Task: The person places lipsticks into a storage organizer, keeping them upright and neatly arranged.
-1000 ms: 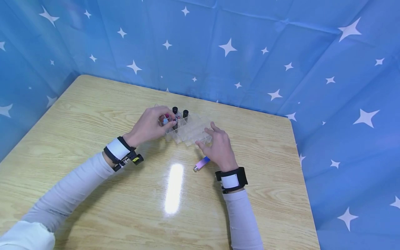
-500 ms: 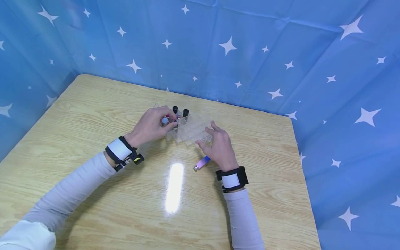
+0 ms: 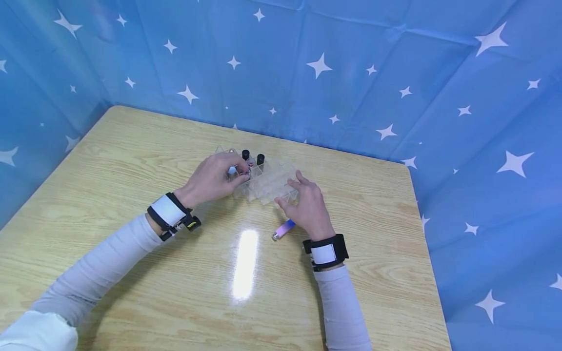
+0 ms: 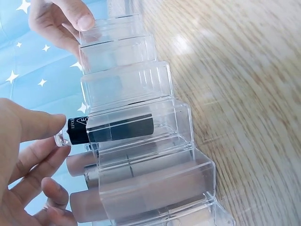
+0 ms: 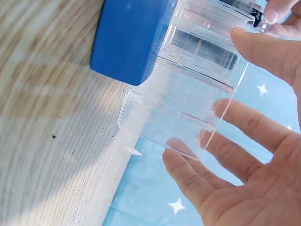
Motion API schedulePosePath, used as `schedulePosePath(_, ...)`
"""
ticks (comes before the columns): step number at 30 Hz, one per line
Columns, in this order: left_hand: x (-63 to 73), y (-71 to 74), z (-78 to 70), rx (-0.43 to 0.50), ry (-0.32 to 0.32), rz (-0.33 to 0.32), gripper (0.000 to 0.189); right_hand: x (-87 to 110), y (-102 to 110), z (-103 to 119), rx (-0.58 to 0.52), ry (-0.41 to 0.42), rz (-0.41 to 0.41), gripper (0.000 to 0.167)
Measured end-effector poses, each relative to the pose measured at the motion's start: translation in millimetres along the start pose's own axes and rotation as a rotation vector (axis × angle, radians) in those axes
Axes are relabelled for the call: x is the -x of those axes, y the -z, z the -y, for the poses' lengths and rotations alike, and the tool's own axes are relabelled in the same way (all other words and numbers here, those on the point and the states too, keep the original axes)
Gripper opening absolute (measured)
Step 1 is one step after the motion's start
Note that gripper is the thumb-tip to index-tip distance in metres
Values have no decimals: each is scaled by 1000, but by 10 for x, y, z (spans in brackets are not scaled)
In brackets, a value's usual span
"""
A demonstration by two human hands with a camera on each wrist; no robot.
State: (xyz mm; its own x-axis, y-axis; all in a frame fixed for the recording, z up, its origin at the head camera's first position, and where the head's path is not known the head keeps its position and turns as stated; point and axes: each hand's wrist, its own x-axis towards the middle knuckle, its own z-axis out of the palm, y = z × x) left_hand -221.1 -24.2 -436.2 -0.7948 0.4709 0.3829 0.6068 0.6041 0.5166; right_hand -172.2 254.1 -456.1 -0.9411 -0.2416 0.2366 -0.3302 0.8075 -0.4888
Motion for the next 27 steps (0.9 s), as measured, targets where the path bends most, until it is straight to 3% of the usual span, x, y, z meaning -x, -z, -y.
schedulePosePath(27, 27, -64, 13, -140, 4, -15, 14, -12, -4, 2, 9, -10, 7, 61)
